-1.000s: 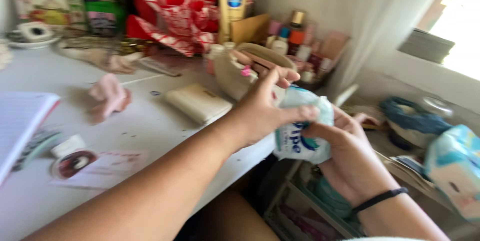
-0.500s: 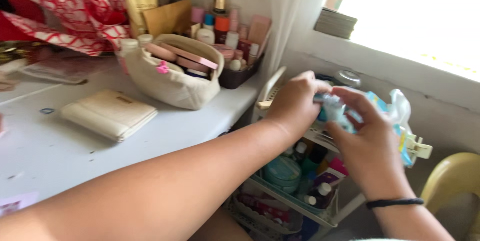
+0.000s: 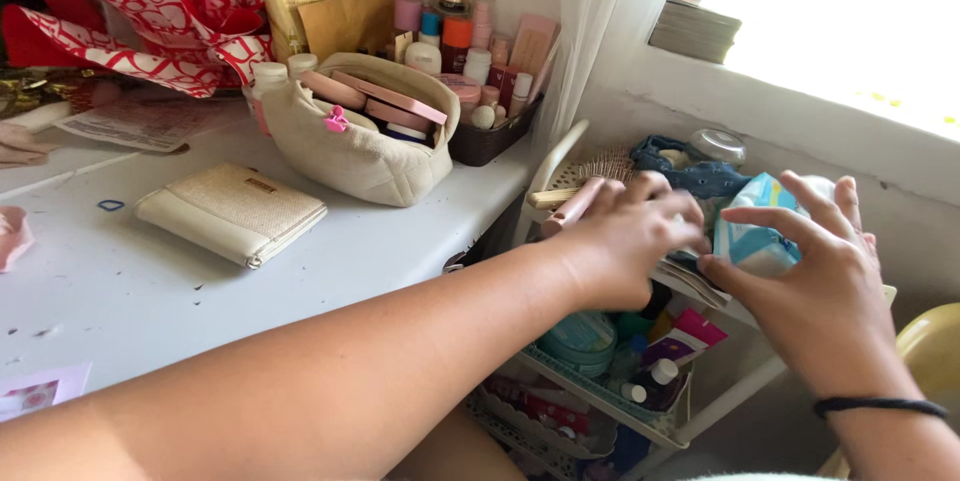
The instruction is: The person organizes a cluttered desk by moving a makeup tray, placing a Vaseline tube, and arranging small bottles, a notebook, a wallet, and a hairbrush. They wipe the hairbrush with a tissue and place items into a cosmetic bag and a lower shelf.
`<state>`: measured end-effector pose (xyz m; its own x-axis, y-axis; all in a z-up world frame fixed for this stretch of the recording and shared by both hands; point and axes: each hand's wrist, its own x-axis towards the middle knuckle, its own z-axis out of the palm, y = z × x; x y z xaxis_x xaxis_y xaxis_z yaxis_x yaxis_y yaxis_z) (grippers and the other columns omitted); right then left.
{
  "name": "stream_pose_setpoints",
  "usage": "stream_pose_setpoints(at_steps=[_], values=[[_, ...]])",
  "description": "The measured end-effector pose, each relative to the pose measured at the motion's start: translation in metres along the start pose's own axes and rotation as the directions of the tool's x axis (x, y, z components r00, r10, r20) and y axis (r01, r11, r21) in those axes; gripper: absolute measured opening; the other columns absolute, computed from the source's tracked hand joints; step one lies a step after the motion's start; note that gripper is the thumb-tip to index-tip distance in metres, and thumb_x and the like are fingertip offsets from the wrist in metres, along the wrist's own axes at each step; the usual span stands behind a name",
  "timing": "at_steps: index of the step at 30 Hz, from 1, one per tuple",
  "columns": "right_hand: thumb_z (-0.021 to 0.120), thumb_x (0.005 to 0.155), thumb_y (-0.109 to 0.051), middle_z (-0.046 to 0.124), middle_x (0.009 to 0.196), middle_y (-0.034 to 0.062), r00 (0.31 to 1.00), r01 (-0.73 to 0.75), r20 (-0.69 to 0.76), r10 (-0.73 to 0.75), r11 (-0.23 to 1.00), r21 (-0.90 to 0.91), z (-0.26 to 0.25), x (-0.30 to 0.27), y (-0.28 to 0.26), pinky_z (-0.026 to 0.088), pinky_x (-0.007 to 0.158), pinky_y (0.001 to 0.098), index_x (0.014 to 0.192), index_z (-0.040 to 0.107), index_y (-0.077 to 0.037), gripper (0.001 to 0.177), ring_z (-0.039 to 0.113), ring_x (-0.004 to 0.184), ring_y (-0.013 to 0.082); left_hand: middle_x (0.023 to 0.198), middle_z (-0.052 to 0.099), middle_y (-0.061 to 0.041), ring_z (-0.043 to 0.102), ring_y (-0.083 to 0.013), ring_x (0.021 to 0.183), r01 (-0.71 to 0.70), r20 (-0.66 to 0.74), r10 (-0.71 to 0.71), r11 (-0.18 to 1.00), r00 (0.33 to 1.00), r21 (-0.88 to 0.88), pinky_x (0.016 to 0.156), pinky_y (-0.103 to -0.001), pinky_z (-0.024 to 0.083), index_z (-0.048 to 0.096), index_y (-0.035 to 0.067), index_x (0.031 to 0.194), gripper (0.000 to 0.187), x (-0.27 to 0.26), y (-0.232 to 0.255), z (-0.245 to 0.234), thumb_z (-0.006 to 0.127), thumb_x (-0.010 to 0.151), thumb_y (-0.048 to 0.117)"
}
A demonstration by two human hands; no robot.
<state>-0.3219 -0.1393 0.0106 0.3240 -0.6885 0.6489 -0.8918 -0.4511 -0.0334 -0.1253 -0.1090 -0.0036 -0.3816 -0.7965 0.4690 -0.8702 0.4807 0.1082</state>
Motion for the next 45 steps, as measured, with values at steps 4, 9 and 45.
stream_pose_setpoints(at_steps=[4,9,45], values=[[0.094,0.064,-0.039,0.036,0.168,0.0135,0.944,-0.085,0.33,0.002,0.967,0.238,-0.016,0.016,0.026,0.046,0.107,0.0477,0.128,0.073,-0.029,0.068,0.045,0.145,0.0339,0.144,0.056,0.007,0.029,-0.0238,0.15,-0.113,-0.047,0.116,0.992,0.992,0.061,0.123,-0.056,0.016,0.068,0.029,0.127,0.05,0.005,0.006,0.015,0.076,0.078,0.026],[0.092,0.065,-0.017,0.062,0.13,0.0157,0.845,-0.242,0.511,0.159,0.965,0.1,-0.033,0.025,0.029,0.06,0.089,0.0419,0.148,0.056,-0.031,0.091,0.068,0.106,0.0318,0.136,0.067,-0.001,0.042,-0.022,0.147,0.0,-0.248,-0.005,1.0,0.969,-0.02,0.125,-0.058,0.016,0.074,0.04,0.119,0.031,0.021,-0.003,0.031,0.066,0.089,0.038],[0.077,0.08,-0.056,0.058,0.145,0.0097,0.928,-0.186,0.316,0.199,0.98,-0.071,0.008,0.038,0.001,0.03,0.115,0.058,0.124,0.073,-0.03,0.052,0.047,0.138,0.033,0.099,0.074,-0.016,0.072,-0.0293,0.087,0.243,-0.724,-0.506,0.862,0.469,-0.445,0.08,-0.04,0.057,0.072,0.01,0.122,0.029,-0.053,-0.035,-0.017,0.062,0.101,0.027]])
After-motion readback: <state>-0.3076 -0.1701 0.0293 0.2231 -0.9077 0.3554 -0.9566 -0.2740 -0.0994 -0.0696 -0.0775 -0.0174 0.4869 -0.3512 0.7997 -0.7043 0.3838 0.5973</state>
